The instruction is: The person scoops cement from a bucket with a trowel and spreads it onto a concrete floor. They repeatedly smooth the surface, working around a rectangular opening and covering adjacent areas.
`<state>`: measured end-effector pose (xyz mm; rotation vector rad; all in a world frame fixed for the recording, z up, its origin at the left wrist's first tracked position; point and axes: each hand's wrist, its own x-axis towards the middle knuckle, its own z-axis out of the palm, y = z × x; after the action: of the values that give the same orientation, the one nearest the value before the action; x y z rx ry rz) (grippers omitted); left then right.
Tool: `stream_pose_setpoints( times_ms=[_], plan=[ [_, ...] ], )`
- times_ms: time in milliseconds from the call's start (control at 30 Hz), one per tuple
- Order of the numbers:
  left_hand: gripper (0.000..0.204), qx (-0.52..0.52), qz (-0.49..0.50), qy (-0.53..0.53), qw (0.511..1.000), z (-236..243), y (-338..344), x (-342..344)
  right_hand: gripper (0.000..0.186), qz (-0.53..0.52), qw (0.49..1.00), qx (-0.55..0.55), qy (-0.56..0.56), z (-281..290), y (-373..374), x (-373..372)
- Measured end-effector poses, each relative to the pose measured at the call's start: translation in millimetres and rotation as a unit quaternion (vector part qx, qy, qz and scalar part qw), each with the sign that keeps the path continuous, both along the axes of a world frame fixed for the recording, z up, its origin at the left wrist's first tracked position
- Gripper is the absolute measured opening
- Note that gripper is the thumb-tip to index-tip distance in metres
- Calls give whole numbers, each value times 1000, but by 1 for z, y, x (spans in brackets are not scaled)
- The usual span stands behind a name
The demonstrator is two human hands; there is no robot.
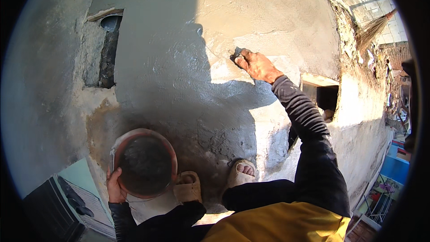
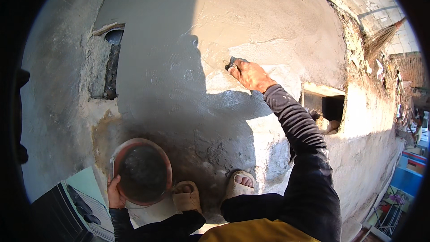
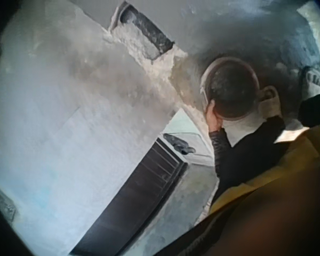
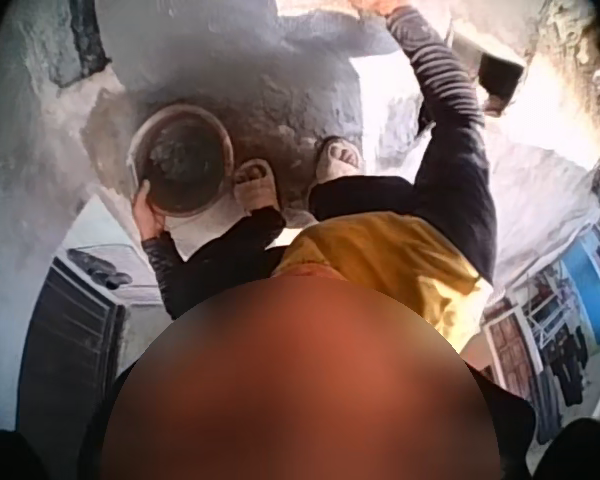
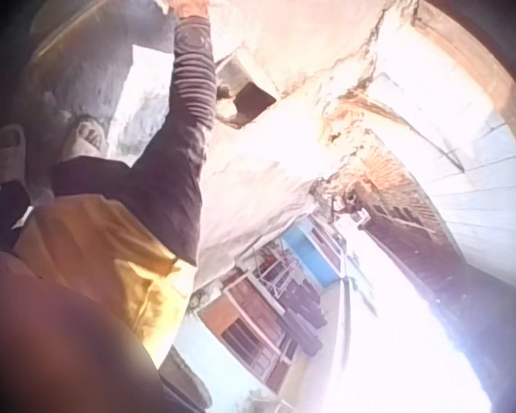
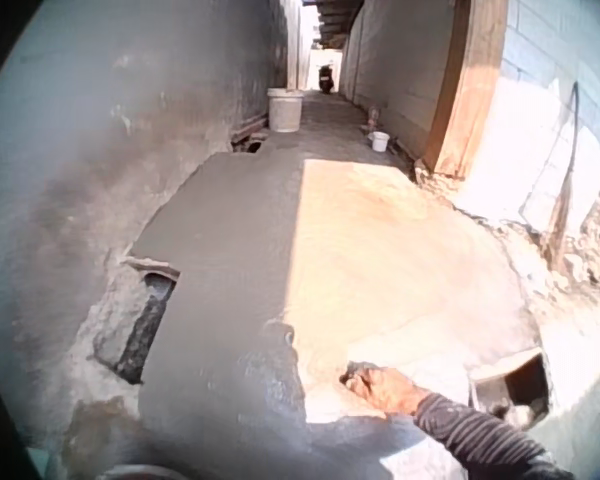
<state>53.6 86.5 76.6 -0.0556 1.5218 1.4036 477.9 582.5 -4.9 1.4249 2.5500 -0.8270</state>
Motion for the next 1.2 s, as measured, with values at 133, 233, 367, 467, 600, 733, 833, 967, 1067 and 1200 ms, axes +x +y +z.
stream_pose_setpoints(
  times_ms=[133, 233, 367, 467, 600, 733, 833, 967, 1067, 1200],
  plan=[
    [52, 3, 2, 8, 1000, -5, 1, -2, 59, -226, 973, 36, -22, 18, 21, 68],
    [53, 14, -11, 7, 1000, -6, 3, -1, 53, -359, 917, -110, 131, 19, 11, 94],
    [54, 2, -23, -2, 1000, -6, 6, -1, 51, -250, 920, -213, 214, -10, -34, 67],
    [53, 10, -32, 27, 999, -6, 3, 0, 58, -44, 987, -98, 123, -32, -72, 44],
    [52, 26, -36, 43, 998, -7, -3, 1, 57, 43, 999, -2, -17, -36, -82, 72],
    [53, 37, -26, 23, 999, -11, -11, 5, 52, -238, 970, 42, -7, -18, -58, 145],
    [52, 44, -23, 11, 999, -16, -15, 3, 52, -349, 930, -34, 116, -10, -58, 161],
    [50, 49, -46, 18, 998, -21, -18, -2, 54, -314, 910, -158, 218, -17, -103, 125],
    [51, 76, -50, 26, 996, -23, -21, -2, 65, -52, 996, -49, 49, -29, -137, 102],
    [55, 27, -23, 16, 999, -19, -21, 4, 55, -85, 996, 35, 19, -32, -136, 146]
  ],
)
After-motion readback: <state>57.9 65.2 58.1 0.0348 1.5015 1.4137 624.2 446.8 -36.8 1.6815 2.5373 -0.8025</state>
